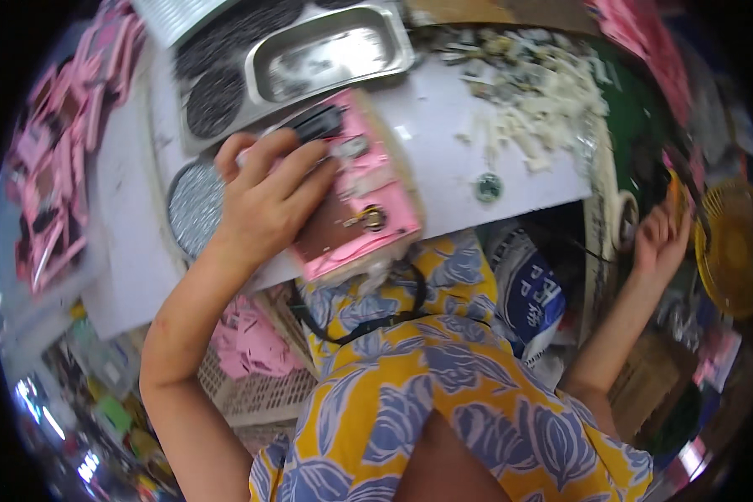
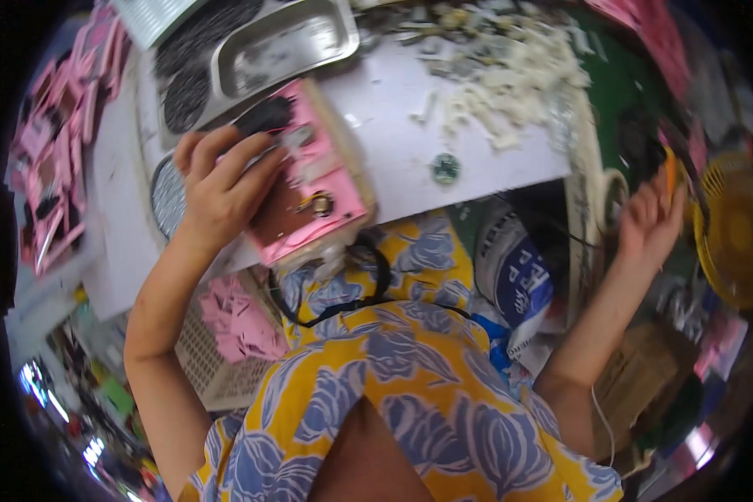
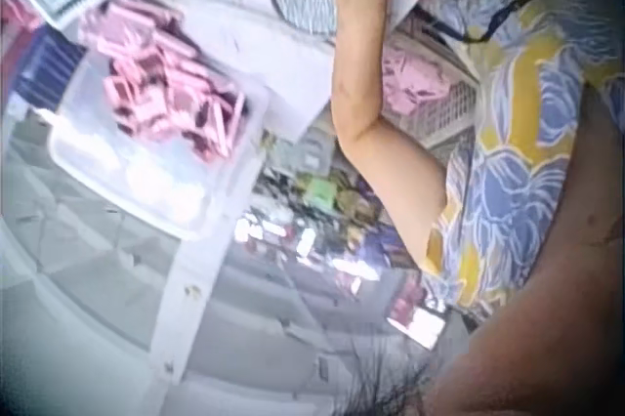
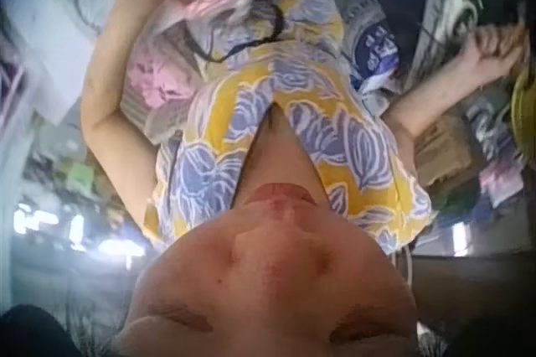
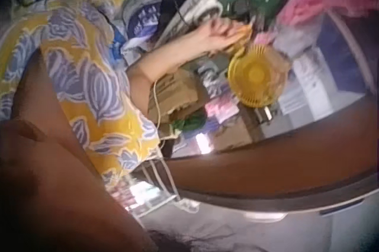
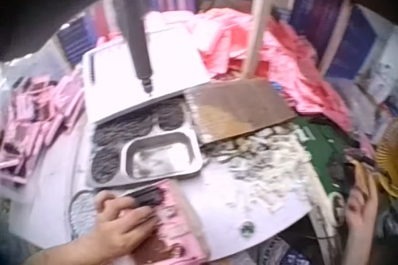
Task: Assemble internal electronic components and outer casings for pink toy devices using a soldering iron and an electric screwdriver.
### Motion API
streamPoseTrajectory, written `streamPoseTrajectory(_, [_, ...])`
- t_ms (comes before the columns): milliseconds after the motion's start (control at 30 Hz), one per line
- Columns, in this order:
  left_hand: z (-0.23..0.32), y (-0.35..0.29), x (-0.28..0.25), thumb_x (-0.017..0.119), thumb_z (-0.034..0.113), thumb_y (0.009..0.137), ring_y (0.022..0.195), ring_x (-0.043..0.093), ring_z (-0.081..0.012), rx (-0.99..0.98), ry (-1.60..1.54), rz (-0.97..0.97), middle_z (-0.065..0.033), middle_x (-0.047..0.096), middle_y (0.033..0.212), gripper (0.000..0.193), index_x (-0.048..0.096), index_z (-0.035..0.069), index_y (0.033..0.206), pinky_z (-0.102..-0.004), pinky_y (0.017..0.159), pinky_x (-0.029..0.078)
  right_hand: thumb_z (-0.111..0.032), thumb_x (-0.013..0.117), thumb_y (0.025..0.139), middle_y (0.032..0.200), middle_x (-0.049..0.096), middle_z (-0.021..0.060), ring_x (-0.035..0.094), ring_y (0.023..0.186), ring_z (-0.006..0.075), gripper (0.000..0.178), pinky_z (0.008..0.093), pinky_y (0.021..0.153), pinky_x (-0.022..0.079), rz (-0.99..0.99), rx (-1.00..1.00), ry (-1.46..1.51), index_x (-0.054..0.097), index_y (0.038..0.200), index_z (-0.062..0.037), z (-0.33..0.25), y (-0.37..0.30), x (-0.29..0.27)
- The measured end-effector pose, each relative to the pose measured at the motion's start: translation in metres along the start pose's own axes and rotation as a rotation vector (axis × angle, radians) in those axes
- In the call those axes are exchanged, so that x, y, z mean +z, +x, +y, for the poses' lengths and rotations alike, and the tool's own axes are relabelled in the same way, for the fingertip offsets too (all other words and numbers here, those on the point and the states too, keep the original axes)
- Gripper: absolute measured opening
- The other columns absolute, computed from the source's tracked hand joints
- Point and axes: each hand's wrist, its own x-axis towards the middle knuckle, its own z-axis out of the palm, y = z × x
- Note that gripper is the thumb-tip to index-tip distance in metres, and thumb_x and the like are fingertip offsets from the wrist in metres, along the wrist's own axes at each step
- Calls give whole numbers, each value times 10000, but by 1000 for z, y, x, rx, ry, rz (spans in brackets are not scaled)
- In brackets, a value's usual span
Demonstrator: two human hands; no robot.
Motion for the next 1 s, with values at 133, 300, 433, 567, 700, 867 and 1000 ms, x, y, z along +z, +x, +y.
streamPoseTrajectory(133, [6,-2,-5,734,232,773,1048,571,-197,-63,27,-48,52,693,1127,294,753,235,1067,-412,957,358,-320,723,878,958,637,82,551,767,175,438,303,652,455,-438,-116,-928,618,1188,-30,142,-65,105])
streamPoseTrajectory(300, [11,-3,0,747,255,781,1046,570,-192,-119,-1,-29,54,683,1133,300,750,253,1081,-423,987,344,-281,849,685,1436,537,136,379,1325,436,331,486,1092,354,-1143,-538,-1493,750,968,-140,241,-58,187])
streamPoseTrajectory(433, [15,-6,-2,767,279,779,1099,544,-195,-146,-38,-52,48,660,1195,371,733,262,1148,-435,1009,338,-281,828,731,1496,470,183,336,1358,470,329,514,1101,337,-1030,-525,-1682,745,997,-107,249,-58,191])
streamPoseTrajectory(567, [20,-9,-7,697,410,830,1164,511,-209,-152,-58,-144,41,618,1316,464,684,237,1260,-465,1049,294,-219,804,763,1462,495,216,345,1346,458,282,518,1094,327,-875,-409,-1702,745,1000,-79,248,-78,192])
streamPoseTrajectory(700, [24,-15,-10,632,571,821,1332,436,-250,-174,-92,-251,28,535,1465,660,595,257,1401,-568,1190,104,-156,781,765,1114,679,136,571,1061,328,204,439,917,458,-801,-488,-1566,733,942,-67,245,-45,205])
streamPoseTrajectory(867, [21,-18,-10,636,620,788,1453,339,-270,-190,-116,-331,28,474,1534,745,547,289,1450,-620,1206,-17,-212,756,783,743,651,89,642,720,275,181,401,648,518,-857,-552,-1752,669,793,-54,267,-7,231])
streamPoseTrajectory(1000, [21,-22,-9,655,611,781,1478,313,-274,-217,-122,-352,27,469,1540,753,546,286,1451,-628,1205,-32,-250,712,809,734,653,105,661,740,305,203,436,630,537,-912,-558,-1966,655,751,-64,275,-12,242])
